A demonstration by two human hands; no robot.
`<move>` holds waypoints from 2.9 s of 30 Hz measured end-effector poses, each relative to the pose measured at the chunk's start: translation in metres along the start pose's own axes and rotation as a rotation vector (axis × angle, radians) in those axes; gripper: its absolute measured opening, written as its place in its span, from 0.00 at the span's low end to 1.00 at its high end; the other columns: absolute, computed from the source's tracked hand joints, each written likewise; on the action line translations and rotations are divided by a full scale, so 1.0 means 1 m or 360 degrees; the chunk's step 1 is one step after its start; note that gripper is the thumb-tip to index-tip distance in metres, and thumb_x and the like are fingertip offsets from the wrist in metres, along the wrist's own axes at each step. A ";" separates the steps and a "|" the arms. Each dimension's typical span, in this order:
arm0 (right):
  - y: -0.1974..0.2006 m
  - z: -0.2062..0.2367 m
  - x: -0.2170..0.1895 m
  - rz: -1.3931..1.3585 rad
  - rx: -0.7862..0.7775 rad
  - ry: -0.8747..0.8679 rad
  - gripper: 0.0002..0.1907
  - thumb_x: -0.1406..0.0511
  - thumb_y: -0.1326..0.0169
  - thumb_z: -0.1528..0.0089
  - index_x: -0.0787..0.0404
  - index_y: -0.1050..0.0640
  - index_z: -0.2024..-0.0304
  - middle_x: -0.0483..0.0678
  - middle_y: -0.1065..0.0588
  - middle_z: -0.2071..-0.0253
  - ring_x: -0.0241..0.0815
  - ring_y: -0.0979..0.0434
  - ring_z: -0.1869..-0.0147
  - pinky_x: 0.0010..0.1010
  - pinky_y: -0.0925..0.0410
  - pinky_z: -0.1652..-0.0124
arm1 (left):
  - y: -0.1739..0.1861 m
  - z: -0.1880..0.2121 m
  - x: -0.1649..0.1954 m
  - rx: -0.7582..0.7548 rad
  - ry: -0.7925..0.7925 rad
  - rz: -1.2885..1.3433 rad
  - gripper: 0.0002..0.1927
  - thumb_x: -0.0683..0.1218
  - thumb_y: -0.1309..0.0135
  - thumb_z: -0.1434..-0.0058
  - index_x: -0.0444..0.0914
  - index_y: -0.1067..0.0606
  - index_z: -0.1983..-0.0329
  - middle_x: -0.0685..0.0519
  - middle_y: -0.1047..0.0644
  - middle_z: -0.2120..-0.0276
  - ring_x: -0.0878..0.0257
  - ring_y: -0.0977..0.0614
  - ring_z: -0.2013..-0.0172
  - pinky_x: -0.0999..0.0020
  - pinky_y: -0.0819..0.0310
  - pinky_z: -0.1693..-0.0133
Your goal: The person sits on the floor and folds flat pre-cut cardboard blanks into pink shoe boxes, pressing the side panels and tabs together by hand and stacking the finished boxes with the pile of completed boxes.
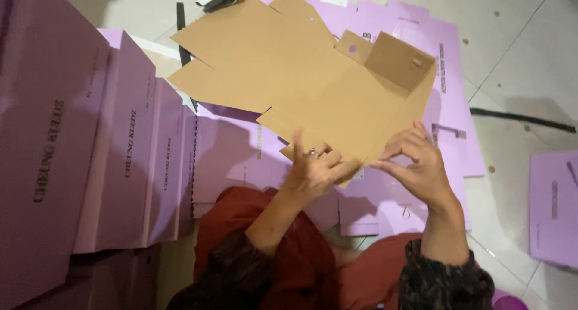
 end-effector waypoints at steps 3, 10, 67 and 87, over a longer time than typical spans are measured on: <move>0.003 0.001 -0.003 -0.0078 -0.0005 -0.0023 0.13 0.68 0.29 0.51 0.59 0.23 0.74 0.42 0.23 0.69 0.38 0.24 0.58 0.44 0.43 0.30 | -0.003 0.003 0.001 -0.0125 0.0028 0.0126 0.07 0.48 0.38 0.38 0.50 0.18 0.56 0.59 0.25 0.68 0.60 0.21 0.59 0.35 0.46 0.33; 0.000 -0.003 0.009 0.0081 0.0136 -0.0221 0.11 0.64 0.29 0.47 0.58 0.21 0.70 0.43 0.23 0.67 0.39 0.24 0.59 0.35 0.36 0.50 | -0.013 0.005 0.012 0.0117 -0.0238 -0.0033 0.05 0.44 0.39 0.45 0.48 0.22 0.66 0.60 0.28 0.70 0.64 0.21 0.62 0.55 0.26 0.42; -0.102 0.065 0.008 0.0921 0.0002 -0.0546 0.10 0.61 0.44 0.38 0.60 0.17 0.66 0.57 0.21 0.51 0.54 0.25 0.38 0.53 0.47 0.32 | -0.091 0.072 -0.014 -0.0545 0.1550 0.0803 0.30 0.65 0.45 0.37 0.31 0.25 0.62 0.39 0.19 0.68 0.47 0.16 0.65 0.54 0.23 0.62; -0.139 0.075 0.025 -0.0007 -0.0095 -0.1080 0.14 0.61 0.38 0.40 0.67 0.22 0.67 0.54 0.21 0.64 0.48 0.20 0.61 0.36 0.29 0.60 | -0.087 0.059 -0.025 -0.0518 0.1457 0.1017 0.17 0.55 0.40 0.43 0.35 0.18 0.67 0.47 0.16 0.71 0.57 0.13 0.69 0.64 0.20 0.64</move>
Point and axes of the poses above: each hand's wrist, its own z-axis away from the middle knuckle, its own y-axis out of the back of the hand, x = y × z, the point moved 2 cm from there along -z, towards the middle knuckle
